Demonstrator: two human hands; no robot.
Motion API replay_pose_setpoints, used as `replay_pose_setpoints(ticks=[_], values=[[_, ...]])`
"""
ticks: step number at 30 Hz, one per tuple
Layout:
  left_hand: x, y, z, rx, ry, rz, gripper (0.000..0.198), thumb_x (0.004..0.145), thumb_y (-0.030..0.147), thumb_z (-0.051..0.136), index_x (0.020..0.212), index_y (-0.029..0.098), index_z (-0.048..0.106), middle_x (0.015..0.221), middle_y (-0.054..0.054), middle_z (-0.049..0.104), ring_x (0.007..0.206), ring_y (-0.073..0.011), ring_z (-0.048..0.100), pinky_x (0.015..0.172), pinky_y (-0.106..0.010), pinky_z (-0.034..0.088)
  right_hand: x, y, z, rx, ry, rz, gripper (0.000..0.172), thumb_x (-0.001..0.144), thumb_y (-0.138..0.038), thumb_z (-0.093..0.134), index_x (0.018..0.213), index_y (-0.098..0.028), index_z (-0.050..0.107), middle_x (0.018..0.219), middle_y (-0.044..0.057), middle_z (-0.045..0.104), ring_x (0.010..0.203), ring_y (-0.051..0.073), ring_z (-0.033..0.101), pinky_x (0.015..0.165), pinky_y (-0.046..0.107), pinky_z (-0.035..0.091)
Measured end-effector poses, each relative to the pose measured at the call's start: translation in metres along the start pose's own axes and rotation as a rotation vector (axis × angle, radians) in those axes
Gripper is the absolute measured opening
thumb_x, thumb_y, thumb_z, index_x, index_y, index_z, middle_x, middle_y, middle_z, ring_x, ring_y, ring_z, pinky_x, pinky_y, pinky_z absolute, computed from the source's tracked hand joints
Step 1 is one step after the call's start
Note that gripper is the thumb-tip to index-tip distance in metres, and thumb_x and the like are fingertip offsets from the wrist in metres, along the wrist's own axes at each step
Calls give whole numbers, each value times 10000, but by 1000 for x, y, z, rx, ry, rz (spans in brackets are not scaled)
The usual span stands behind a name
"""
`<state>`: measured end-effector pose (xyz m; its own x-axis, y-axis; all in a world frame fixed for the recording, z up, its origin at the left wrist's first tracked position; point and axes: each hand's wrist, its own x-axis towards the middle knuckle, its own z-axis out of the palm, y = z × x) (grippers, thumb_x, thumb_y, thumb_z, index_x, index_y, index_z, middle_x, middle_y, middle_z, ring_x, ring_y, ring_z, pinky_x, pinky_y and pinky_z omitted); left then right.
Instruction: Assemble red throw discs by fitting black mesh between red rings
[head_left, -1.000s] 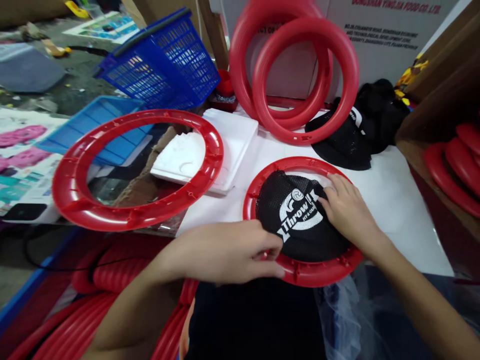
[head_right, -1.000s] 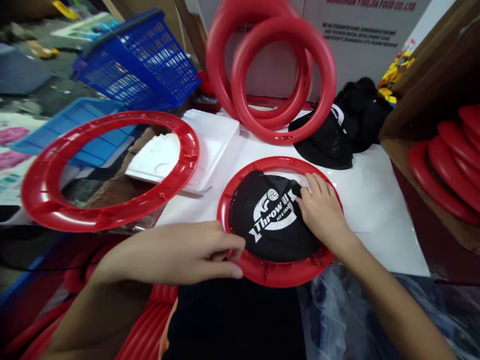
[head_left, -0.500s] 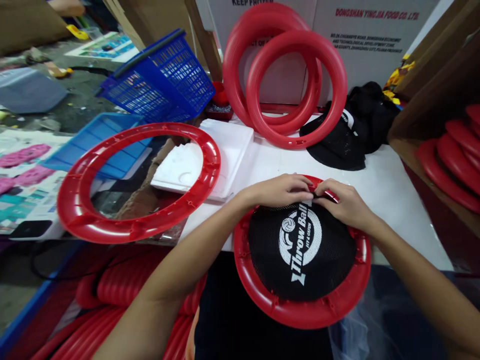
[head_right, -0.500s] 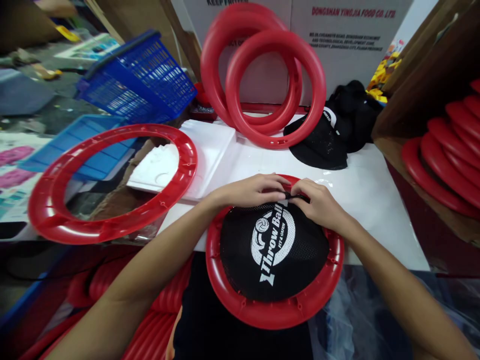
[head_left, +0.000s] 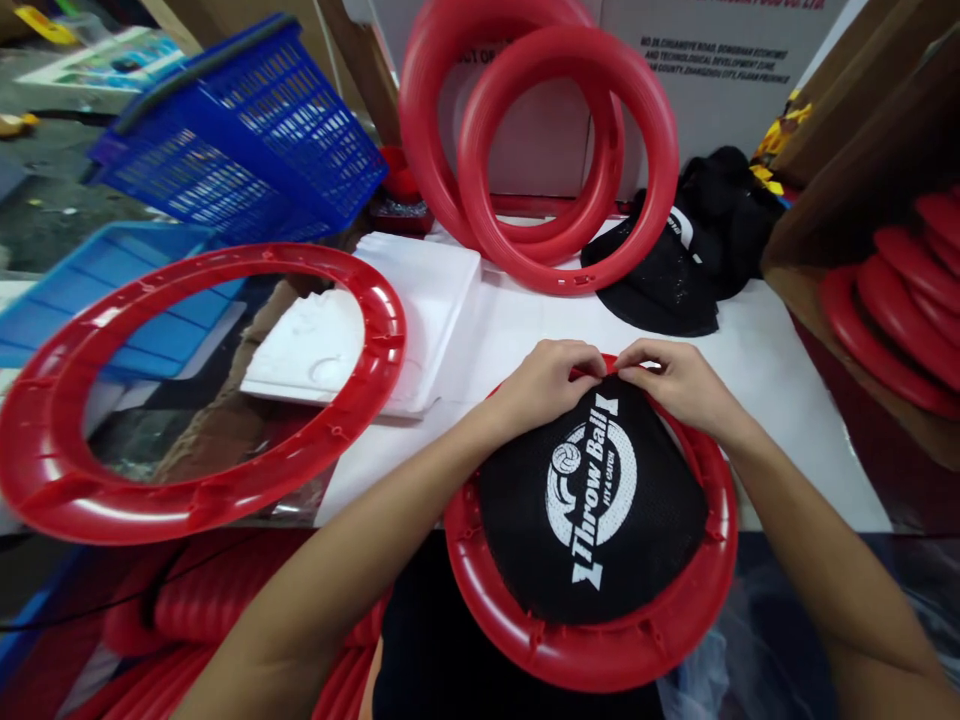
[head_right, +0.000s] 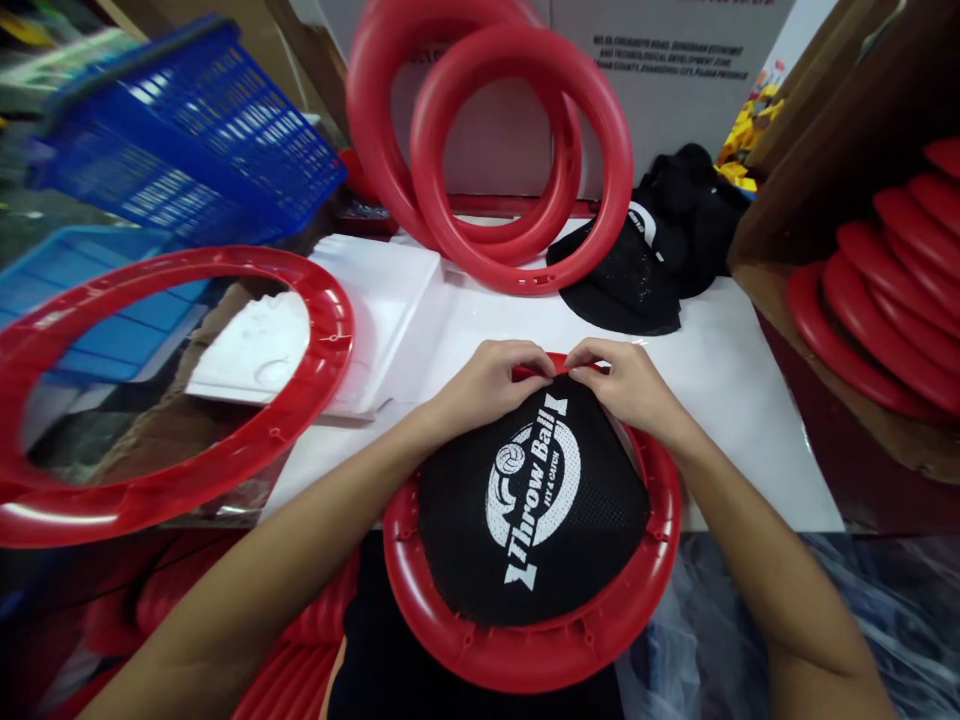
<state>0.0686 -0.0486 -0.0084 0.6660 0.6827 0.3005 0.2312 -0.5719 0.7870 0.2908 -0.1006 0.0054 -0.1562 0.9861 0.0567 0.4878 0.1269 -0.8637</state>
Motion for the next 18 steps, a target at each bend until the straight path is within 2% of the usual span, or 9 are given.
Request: replay_pose_setpoints(ticks=[6,12,15,18], values=[[2,3,0,72,-55,30,165,950,114,655,1055,197,753,1055,-47,797,963,-196,730,899,-341,548,2,-1,1,-35,-1,-23,145,927,-224,641,947,-232,785,961,13,795,939,214,727,879,360,538],[4,2,0,16,-16,-17,206,910,46,624,955,192,762,933,-15,805,853,-171,743,822,-302,548,1,-2,4,-127,58,-72,172,936,-185,620,948,-235,784,967,9,803,928,211,736,876,355,526],[5,1,1,87,-9,35,241,885,15,609,906,187,777,909,-20,799,836,-174,734,813,-305,545,3,-3,3,-141,33,-68,176,927,-158,621,941,-233,780,956,5,801,923,209,735,870,347,524],[5,0,3,171,-41,96,292,900,10,578,958,187,803,993,-52,803,907,-194,740,878,-332,562,3,-4,7,-211,48,-108,218,931,-109,582,931,-228,765,943,11,791,897,202,722,844,334,513]])
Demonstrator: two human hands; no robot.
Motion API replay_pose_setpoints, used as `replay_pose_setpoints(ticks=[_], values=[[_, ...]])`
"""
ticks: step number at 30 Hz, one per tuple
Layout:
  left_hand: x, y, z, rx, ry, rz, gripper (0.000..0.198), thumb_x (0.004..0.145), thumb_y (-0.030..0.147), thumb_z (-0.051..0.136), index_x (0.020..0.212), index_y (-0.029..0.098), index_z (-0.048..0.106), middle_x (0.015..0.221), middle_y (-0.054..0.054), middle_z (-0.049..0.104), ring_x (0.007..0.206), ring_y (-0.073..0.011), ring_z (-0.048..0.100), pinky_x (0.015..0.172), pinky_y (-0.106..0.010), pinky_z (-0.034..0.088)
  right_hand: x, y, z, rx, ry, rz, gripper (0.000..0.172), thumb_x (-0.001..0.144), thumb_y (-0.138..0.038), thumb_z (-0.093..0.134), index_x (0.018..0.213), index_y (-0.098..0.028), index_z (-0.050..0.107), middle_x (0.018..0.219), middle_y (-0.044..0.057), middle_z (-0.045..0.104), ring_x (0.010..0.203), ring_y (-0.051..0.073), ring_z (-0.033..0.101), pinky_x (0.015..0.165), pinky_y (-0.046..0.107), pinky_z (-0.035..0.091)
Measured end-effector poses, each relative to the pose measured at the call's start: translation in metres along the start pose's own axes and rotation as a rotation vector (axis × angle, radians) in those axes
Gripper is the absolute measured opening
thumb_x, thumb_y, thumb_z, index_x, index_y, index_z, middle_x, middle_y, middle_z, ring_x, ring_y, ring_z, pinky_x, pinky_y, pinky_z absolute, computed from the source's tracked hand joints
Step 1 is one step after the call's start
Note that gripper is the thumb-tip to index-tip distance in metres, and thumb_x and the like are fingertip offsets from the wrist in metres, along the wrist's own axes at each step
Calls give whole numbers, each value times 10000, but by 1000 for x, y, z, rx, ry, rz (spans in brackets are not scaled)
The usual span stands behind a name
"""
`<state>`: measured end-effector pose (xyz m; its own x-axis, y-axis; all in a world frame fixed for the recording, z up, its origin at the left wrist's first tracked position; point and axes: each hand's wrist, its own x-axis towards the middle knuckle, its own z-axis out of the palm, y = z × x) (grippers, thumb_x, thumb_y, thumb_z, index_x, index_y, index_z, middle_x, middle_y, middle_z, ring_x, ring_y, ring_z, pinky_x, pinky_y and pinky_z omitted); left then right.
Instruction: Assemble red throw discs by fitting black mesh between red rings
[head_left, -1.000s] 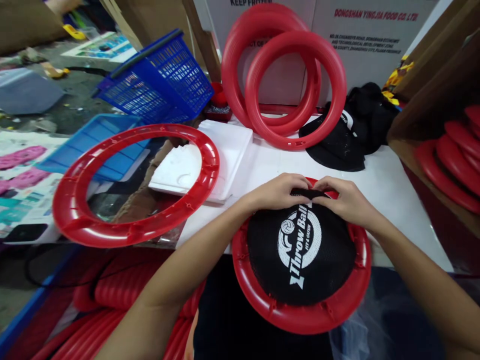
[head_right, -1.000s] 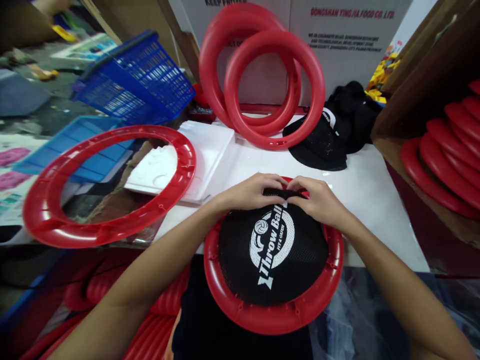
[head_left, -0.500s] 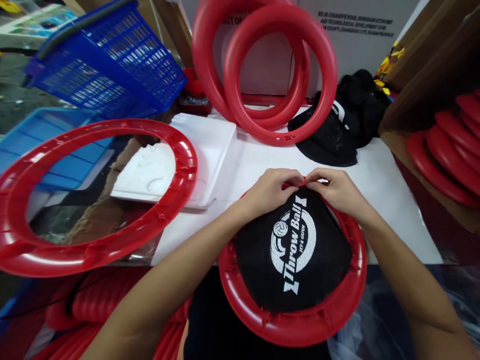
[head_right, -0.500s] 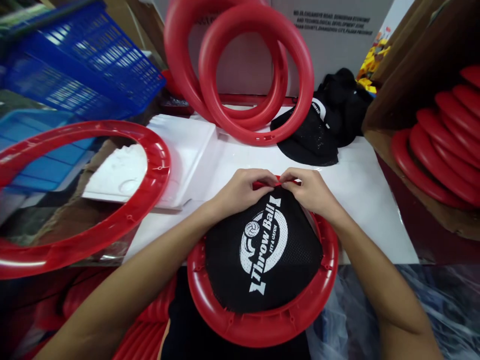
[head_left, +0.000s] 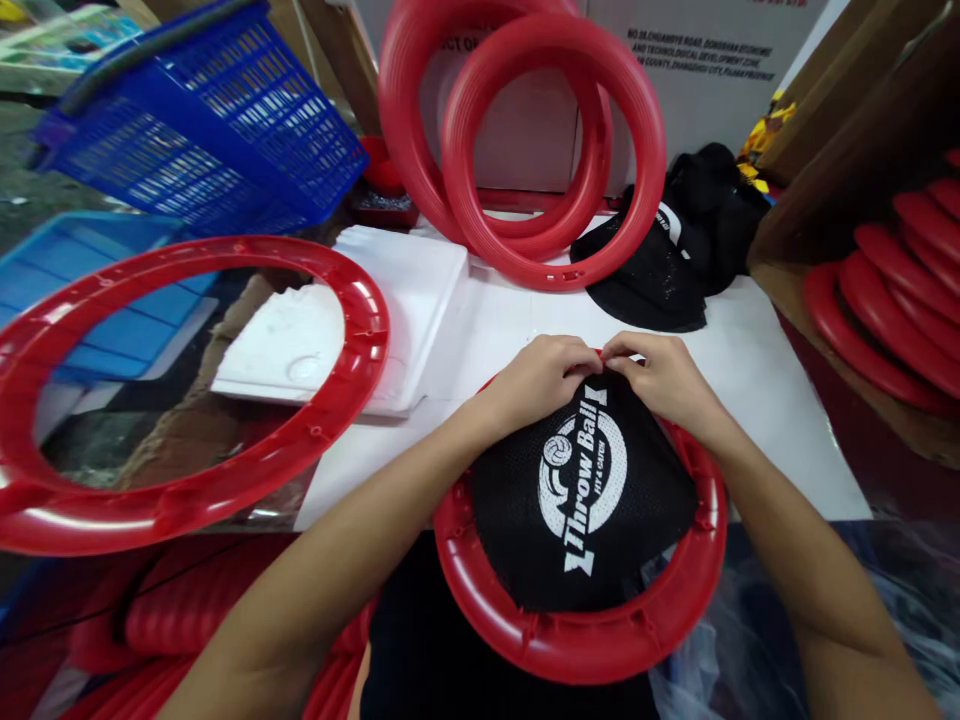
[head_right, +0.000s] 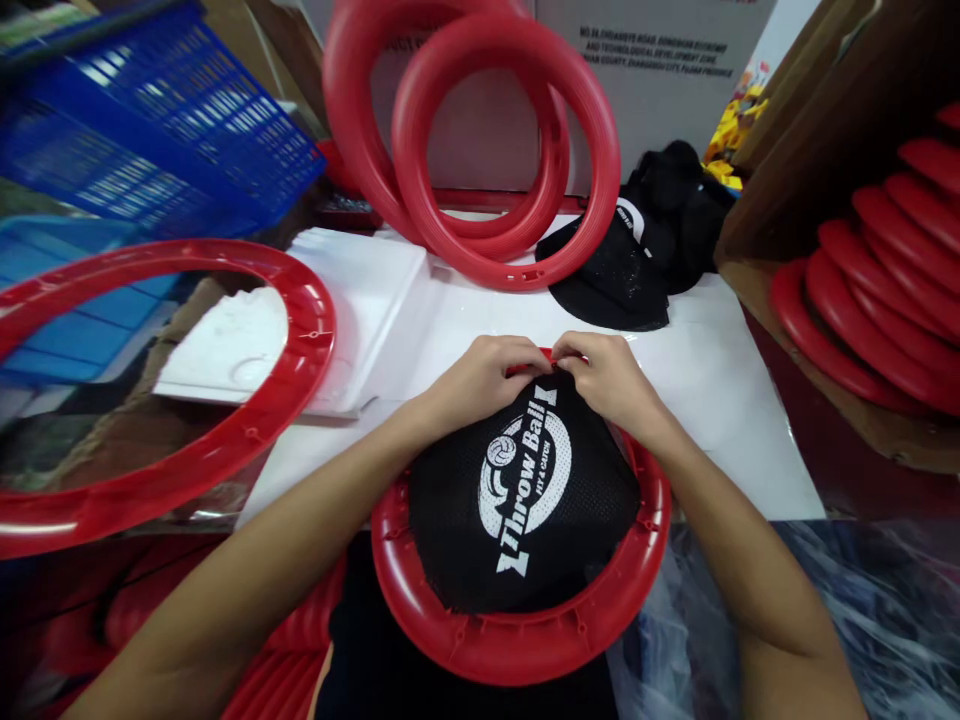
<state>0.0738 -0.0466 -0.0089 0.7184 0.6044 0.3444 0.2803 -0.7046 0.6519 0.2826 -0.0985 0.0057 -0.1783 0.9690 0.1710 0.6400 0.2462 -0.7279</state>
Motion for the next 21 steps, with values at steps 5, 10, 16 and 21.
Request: replay_pose_setpoints(ticks=[5,10,16,21], values=[[3,-2,1,138,-89,-13,312,943,37,549,1055,169,808,1102,-97,772,997,-229,725,937,-367,572,-4,0,9,-330,-3,-120,299,986,-77,473,912,-200,735,917,83,758,908,249,650,848,379,485],[-11,31,-21,346,-197,-13,288,1017,118,541,1203,170,755,1211,-127,690,1116,-261,670,997,-411,560,-4,8,-2,-406,1,-95,236,1001,-152,556,977,-252,769,1020,41,810,977,274,630,942,439,472],[-64,85,-23,679,-140,-319,358,985,407,722,1192,115,725,1311,-224,614,1276,-422,562,1025,-562,539,-28,-14,-13,-678,4,-185,323,979,-83,500,1138,-180,764,1203,175,730,1109,337,636,952,505,520],[-73,65,-5,635,-121,-298,600,922,498,797,1329,84,647,1557,-264,471,1521,-458,359,1237,-589,370,-28,-18,0,-648,-239,-395,384,972,-216,666,1354,-236,700,1688,170,404,1567,420,362,1258,654,342]])
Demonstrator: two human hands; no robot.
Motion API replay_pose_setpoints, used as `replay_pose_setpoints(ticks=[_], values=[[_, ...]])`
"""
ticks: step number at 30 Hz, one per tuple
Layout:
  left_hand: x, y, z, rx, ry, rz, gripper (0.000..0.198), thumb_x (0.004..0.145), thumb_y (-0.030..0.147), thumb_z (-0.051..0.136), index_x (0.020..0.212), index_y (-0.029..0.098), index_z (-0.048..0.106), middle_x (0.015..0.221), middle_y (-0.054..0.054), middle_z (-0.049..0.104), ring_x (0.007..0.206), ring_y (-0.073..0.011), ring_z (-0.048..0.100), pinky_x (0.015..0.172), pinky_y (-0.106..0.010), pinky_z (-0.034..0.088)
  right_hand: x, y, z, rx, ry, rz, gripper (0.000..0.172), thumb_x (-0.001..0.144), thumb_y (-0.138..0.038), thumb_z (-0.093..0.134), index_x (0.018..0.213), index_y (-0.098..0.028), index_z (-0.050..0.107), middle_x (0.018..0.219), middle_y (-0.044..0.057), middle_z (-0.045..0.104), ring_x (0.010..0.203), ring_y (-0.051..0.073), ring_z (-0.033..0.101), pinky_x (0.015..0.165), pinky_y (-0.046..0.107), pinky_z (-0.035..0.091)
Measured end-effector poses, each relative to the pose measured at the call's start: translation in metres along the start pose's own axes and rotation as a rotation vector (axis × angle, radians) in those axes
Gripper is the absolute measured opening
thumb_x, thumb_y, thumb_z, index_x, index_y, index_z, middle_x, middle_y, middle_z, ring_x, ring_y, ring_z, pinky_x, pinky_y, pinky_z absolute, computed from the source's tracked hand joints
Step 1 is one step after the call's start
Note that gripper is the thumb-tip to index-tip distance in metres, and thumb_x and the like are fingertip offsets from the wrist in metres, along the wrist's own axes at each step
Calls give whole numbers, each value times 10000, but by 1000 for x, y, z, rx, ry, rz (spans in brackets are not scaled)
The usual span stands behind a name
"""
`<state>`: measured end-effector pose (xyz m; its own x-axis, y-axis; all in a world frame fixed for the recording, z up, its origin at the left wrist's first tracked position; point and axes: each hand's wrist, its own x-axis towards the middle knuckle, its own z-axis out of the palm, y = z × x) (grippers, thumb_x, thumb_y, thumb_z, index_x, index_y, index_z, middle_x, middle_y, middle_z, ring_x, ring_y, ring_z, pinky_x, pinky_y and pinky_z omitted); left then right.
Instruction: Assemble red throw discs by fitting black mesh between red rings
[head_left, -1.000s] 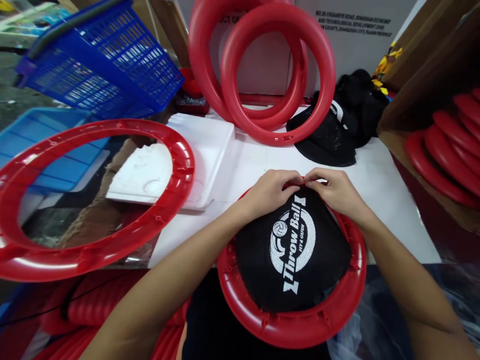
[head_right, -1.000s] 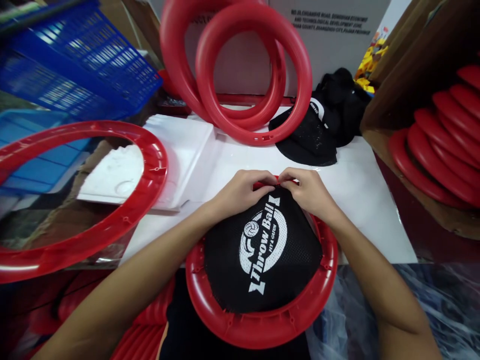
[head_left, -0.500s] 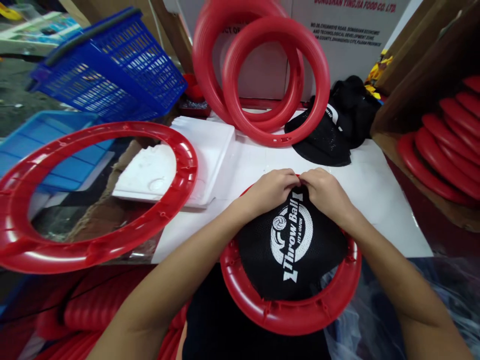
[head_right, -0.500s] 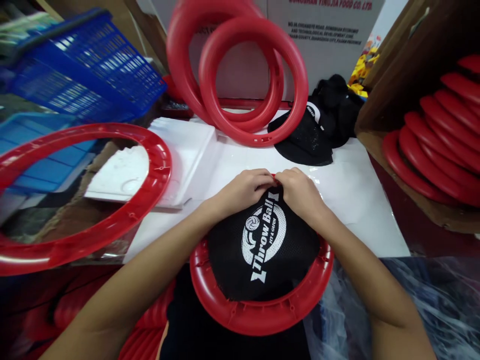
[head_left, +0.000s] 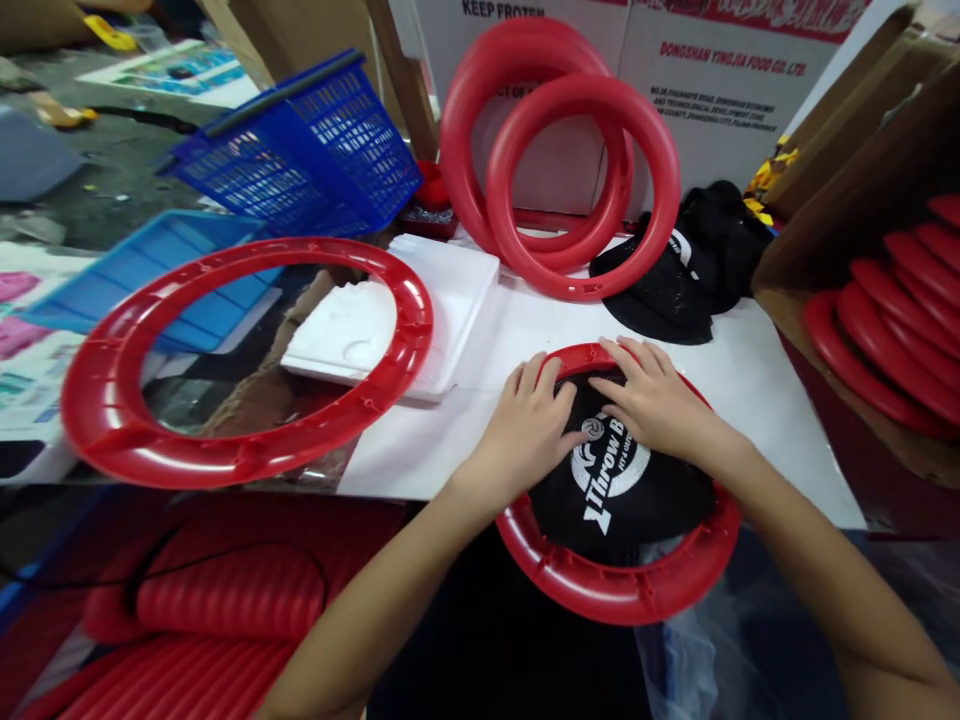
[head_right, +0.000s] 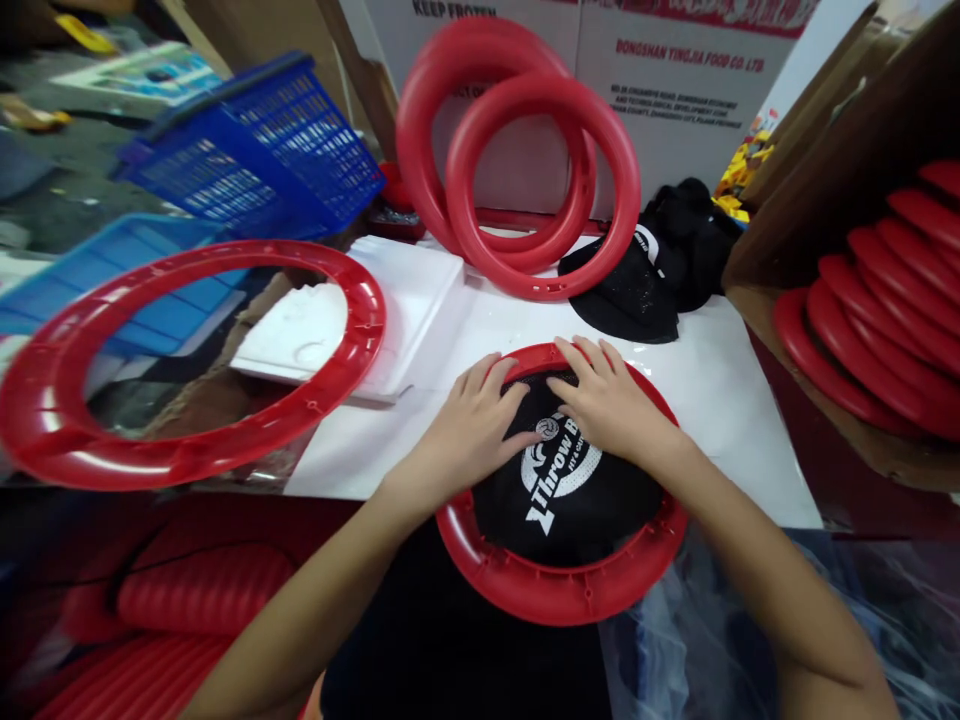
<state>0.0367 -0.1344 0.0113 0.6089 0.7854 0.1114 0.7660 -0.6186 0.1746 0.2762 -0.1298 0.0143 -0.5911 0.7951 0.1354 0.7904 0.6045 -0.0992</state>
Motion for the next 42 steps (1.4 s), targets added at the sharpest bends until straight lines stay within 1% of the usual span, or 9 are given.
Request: replay_pose_setpoints(ticks=[2,4,9,13,17,22,30,36,42], values=[[7,-6,1,-53,-28,16,743,849,567,851,1356,74,622,1521,-262,499,1482,-451,406,1206,-568,411,6,12,1,57,-103,40,526,905,-352,796,1404,-242,671,1742,177,315,1607,475,277,1271,711,289],[13,-12,-3,-101,-48,26,736,832,601,852,1305,72,656,1434,-254,561,1396,-447,478,1136,-562,468,10,27,-3,151,-190,65,615,817,-474,879,1355,-239,695,1730,177,342,1595,486,302,1263,698,319],[19,-34,-6,-415,15,30,181,1029,290,646,1026,155,766,1101,-116,728,1124,-285,635,1014,-425,516,5,55,-22,505,-213,89,239,956,-466,708,1028,-242,750,1529,107,617,1427,349,567,1209,541,426],[20,-53,-1,-784,7,-84,91,921,280,772,879,200,790,911,-28,784,886,-199,703,870,-346,529,-6,64,-18,773,-179,209,243,942,-472,719,920,-233,759,1433,82,699,1292,314,658,1132,477,467],[24,-62,0,-991,-53,-170,105,863,291,795,885,190,813,900,-41,808,865,-192,729,853,-336,549,-11,64,-4,944,-100,332,284,917,-497,743,875,-216,752,1383,90,729,1204,304,687,1054,452,502],[26,-67,-5,-1046,-105,-204,172,828,296,790,930,162,823,929,-72,824,878,-203,743,837,-325,569,-9,61,1,840,-76,281,272,968,-463,653,919,-225,775,1370,84,721,1132,284,687,1017,453,516],[22,-71,-12,-847,-102,-208,135,870,268,737,888,185,842,889,-58,827,824,-198,754,775,-314,564,-5,46,-1,485,-35,173,229,1007,-290,534,921,-232,738,1241,87,749,1098,279,702,1003,466,536],[22,-69,1,-914,-71,-223,167,882,328,763,909,183,841,882,-61,821,805,-187,744,767,-306,566,5,49,-13,620,-115,196,226,984,-404,608,968,-239,761,1180,76,771,1004,265,704,905,432,557],[17,-70,2,-987,-109,-219,217,898,377,778,927,169,834,869,-57,814,793,-181,726,730,-281,542,6,36,-6,679,-35,141,203,993,-364,611,897,-227,727,1187,73,758,1040,248,687,970,414,517]])
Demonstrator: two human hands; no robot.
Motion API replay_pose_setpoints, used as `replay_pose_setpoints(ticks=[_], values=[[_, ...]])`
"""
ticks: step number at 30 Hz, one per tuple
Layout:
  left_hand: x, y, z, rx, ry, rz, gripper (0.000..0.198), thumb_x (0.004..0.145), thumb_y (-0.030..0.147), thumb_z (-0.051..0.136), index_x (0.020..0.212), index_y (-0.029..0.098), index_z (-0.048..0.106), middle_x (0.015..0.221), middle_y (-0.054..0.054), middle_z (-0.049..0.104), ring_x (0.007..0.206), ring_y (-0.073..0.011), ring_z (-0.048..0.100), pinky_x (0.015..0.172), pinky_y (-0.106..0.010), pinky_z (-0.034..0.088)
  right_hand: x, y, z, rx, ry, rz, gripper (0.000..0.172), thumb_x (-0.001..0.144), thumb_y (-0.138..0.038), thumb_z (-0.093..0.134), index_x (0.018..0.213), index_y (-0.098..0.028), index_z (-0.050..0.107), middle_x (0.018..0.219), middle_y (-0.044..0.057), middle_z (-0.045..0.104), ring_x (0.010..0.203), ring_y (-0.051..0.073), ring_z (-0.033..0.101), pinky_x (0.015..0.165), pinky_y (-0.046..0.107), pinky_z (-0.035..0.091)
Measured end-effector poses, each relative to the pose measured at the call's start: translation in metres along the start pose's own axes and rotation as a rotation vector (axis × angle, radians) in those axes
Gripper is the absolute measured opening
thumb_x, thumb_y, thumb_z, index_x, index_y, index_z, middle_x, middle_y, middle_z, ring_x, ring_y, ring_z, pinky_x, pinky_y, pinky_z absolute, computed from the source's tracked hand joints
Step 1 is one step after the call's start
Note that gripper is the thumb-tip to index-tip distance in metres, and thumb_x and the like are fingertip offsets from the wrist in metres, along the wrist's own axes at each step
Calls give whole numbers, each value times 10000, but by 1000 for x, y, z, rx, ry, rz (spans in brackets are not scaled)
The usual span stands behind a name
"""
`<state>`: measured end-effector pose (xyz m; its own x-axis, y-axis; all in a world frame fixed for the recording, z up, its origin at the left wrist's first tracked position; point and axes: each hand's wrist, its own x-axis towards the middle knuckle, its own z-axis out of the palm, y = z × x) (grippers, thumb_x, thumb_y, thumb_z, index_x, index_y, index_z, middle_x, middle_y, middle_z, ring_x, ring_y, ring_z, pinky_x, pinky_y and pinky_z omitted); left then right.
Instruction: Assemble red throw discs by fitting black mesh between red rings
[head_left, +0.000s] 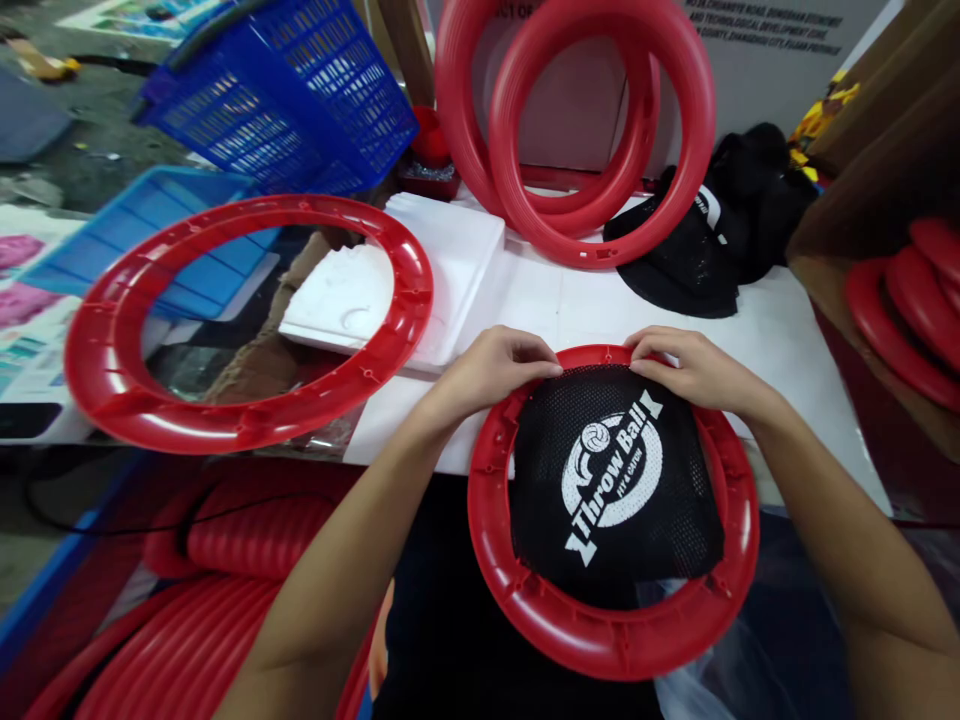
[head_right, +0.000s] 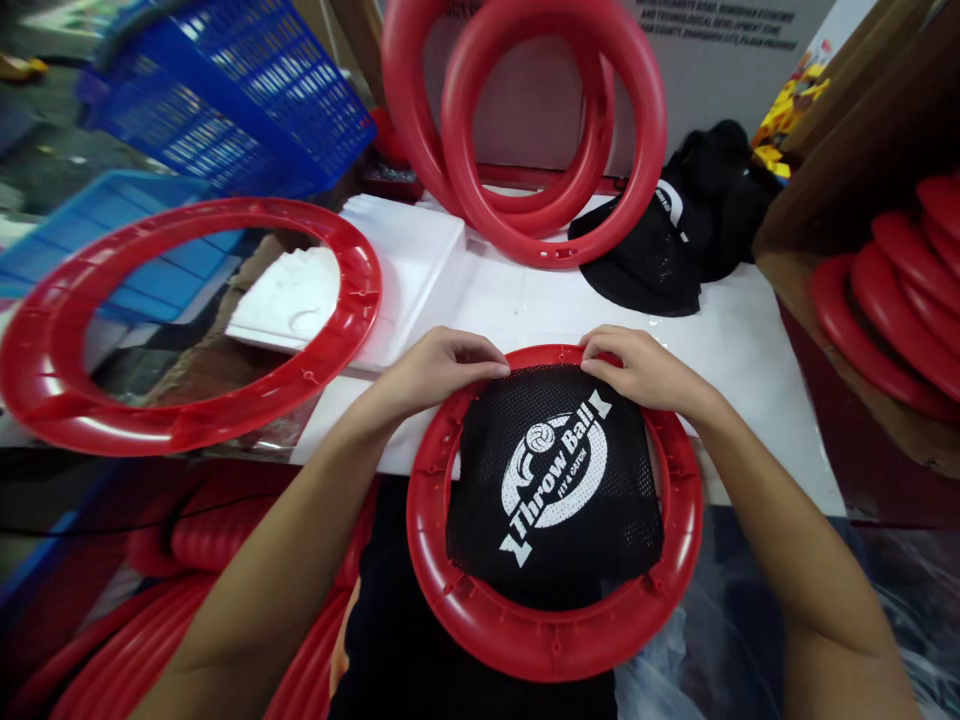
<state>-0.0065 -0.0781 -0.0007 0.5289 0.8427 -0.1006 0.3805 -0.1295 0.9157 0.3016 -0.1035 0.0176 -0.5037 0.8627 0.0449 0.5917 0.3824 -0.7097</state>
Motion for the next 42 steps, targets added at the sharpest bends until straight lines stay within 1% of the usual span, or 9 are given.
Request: replay_pose_setpoints(ticks=[8,12,15,18,23,27,30,35,42], values=[[-5,2,-3,458,39,274,163,984,291,694,999,233,845,894,-41,789,854,-181,687,862,-330,498,4,2,17,-44,114,25,188,1032,-329,572,910,-222,666,1048,72,737,924,224,653,873,393,502],[-11,-5,-4,262,60,161,188,977,351,708,1012,203,819,930,-41,801,827,-170,692,801,-301,520,7,2,22,-105,127,-9,183,1033,-306,557,900,-226,654,1037,72,727,936,227,654,876,394,499],[-12,-5,-9,137,-23,92,236,970,367,691,1073,186,804,987,-53,817,863,-180,721,797,-294,548,8,1,22,-107,114,1,180,1019,-313,565,892,-226,660,1050,80,728,950,240,656,888,409,506],[-9,3,-14,250,-125,134,218,965,284,651,1091,195,804,1010,-50,820,890,-185,739,837,-301,548,9,0,20,-91,96,19,185,1010,-335,575,896,-222,668,1043,88,717,947,245,648,894,422,511],[-4,24,-16,545,-181,217,271,961,175,594,1112,212,815,993,-61,814,916,-216,739,868,-329,526,9,1,16,11,51,72,244,1020,-413,576,917,-220,684,1041,78,714,915,236,637,858,413,516],[-1,34,-6,440,-187,251,263,1000,216,585,1145,208,804,1090,-60,817,986,-214,741,923,-330,528,8,2,13,57,-9,30,271,1017,-457,596,1075,-248,758,1174,74,740,1089,268,666,1030,458,512],[2,30,3,410,-114,279,197,969,216,636,1041,202,819,1037,-53,816,974,-216,729,938,-338,519,8,1,13,50,-23,-16,234,993,-431,642,1058,-257,785,1232,71,744,1201,286,658,1134,484,464],[5,20,7,232,-3,142,182,947,238,648,951,194,825,923,-35,808,854,-193,715,822,-314,525,9,-2,21,54,104,-16,169,982,-350,641,936,-243,764,1194,76,764,1147,285,682,1096,496,483],[18,13,0,72,-115,27,205,881,214,692,1014,125,820,865,-65,801,766,-179,694,738,-300,528,12,-6,21,82,84,48,178,973,-342,616,937,-224,744,1079,87,737,982,257,671,925,439,522]])
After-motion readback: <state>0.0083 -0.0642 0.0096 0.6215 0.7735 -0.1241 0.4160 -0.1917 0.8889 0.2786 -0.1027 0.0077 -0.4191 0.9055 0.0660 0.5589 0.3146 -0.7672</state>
